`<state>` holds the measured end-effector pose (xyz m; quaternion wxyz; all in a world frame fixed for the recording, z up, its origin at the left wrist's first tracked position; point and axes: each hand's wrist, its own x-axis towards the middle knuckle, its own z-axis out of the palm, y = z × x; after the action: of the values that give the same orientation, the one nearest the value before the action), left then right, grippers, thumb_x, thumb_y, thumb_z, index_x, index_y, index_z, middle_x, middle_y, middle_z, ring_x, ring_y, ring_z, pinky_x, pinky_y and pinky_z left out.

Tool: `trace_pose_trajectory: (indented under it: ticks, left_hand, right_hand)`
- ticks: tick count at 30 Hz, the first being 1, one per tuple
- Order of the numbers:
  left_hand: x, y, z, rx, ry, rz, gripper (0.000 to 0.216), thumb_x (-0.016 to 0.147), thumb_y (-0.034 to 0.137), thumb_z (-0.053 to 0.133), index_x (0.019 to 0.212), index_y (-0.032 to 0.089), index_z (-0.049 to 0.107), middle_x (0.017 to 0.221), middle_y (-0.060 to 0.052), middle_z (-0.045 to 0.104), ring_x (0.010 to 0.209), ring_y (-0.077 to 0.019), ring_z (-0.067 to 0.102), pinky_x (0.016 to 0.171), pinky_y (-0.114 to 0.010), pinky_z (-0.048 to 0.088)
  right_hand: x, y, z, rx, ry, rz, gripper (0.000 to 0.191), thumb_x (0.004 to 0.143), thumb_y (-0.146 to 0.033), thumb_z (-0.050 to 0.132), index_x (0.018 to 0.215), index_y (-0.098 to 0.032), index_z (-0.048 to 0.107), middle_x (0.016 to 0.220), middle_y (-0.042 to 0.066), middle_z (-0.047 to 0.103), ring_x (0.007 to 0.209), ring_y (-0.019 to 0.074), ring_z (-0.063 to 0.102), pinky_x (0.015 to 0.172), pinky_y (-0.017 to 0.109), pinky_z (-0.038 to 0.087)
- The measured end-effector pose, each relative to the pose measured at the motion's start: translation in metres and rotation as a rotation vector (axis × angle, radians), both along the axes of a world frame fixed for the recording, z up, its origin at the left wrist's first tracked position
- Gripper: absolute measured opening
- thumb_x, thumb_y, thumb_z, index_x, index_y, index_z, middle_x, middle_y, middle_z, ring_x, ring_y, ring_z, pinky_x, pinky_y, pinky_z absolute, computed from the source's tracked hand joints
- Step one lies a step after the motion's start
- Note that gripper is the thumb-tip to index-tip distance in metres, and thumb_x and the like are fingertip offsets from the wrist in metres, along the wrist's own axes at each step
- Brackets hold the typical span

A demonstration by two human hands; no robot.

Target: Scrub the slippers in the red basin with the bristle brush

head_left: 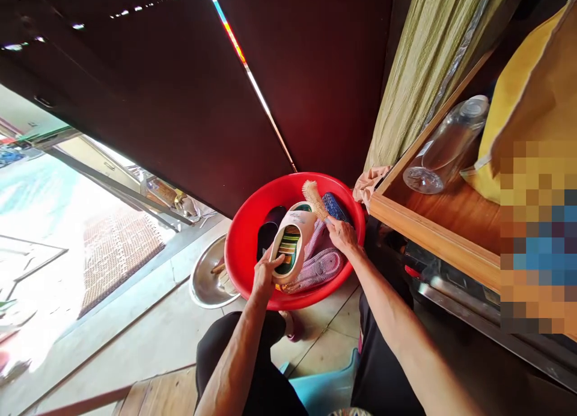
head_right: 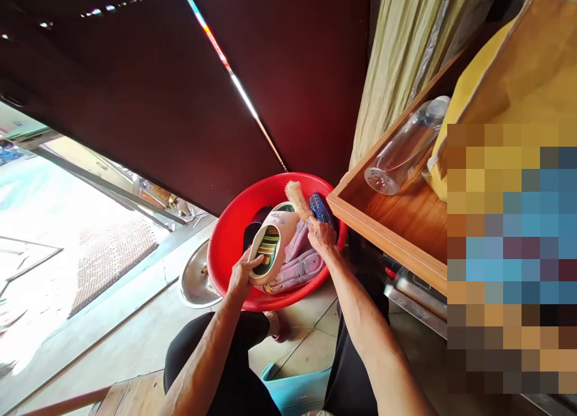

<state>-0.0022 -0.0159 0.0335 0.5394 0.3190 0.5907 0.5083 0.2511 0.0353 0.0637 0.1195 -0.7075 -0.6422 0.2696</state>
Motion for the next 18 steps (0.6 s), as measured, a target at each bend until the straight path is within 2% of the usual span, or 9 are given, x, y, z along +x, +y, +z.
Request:
trace_pose_trajectory:
  ticks: [4,6,9,12,15,18]
  left_hand:
    - [-0.012,-0.002,0.004,0.014,0.178,0.064,0.075,0.070,0.027,0.089,0.143,0.020,0.075,0.133,-0.008,0.080,0.128,-0.0343,0.074,0.112,-0.041,0.060]
    - [-0.014,-0.002,0.006,0.013,0.268,0.028,0.077,0.070,0.032,0.090,0.145,0.022,0.075,0.134,-0.008,0.080,0.132,-0.0366,0.072,0.117,-0.047,0.056]
    - [-0.015,-0.002,0.012,0.023,0.377,-0.011,0.076,0.070,0.038,0.090,0.143,0.023,0.077,0.128,-0.007,0.082,0.135,-0.0394,0.070,0.119,-0.051,0.055]
    - [-0.014,-0.004,0.017,0.003,0.378,-0.006,0.078,0.066,0.041,0.090,0.141,0.023,0.078,0.126,-0.007,0.083,0.133,-0.0401,0.071,0.118,-0.051,0.056]
    - [-0.011,-0.006,0.018,0.016,0.415,-0.019,0.079,0.063,0.041,0.092,0.139,0.024,0.079,0.127,-0.006,0.083,0.133,-0.0392,0.071,0.120,-0.049,0.053]
    - [-0.008,-0.005,0.017,0.008,0.454,0.010,0.078,0.064,0.042,0.092,0.139,0.025,0.079,0.131,-0.005,0.081,0.140,-0.0404,0.065,0.126,-0.052,0.047]
  right_hand:
    - [-0.001,-0.013,0.002,0.051,0.022,0.138,0.049,0.113,-0.042,0.043,0.158,-0.041,0.061,0.126,0.005,0.083,0.121,0.0258,0.076,0.098,0.033,0.056]
    - [0.000,-0.013,0.002,0.040,-0.002,0.099,0.049,0.113,-0.039,0.042,0.157,-0.039,0.062,0.126,0.005,0.083,0.120,0.0253,0.076,0.097,0.033,0.056]
    - [0.001,-0.009,-0.001,0.062,-0.033,0.061,0.049,0.113,-0.036,0.040,0.156,-0.036,0.062,0.121,0.007,0.083,0.115,0.0251,0.077,0.095,0.034,0.057]
    - [-0.001,-0.005,-0.006,0.115,-0.003,0.123,0.050,0.112,-0.039,0.043,0.159,-0.039,0.057,0.119,0.006,0.083,0.112,0.0248,0.078,0.093,0.034,0.058]
    - [-0.004,-0.002,-0.008,0.057,0.005,0.080,0.048,0.112,-0.036,0.043,0.156,-0.036,0.060,0.123,0.007,0.082,0.116,0.0244,0.077,0.095,0.034,0.058]
    - [-0.008,-0.004,-0.007,0.011,0.019,0.043,0.046,0.112,-0.035,0.042,0.153,-0.034,0.062,0.122,0.009,0.082,0.115,0.0244,0.078,0.094,0.033,0.058]
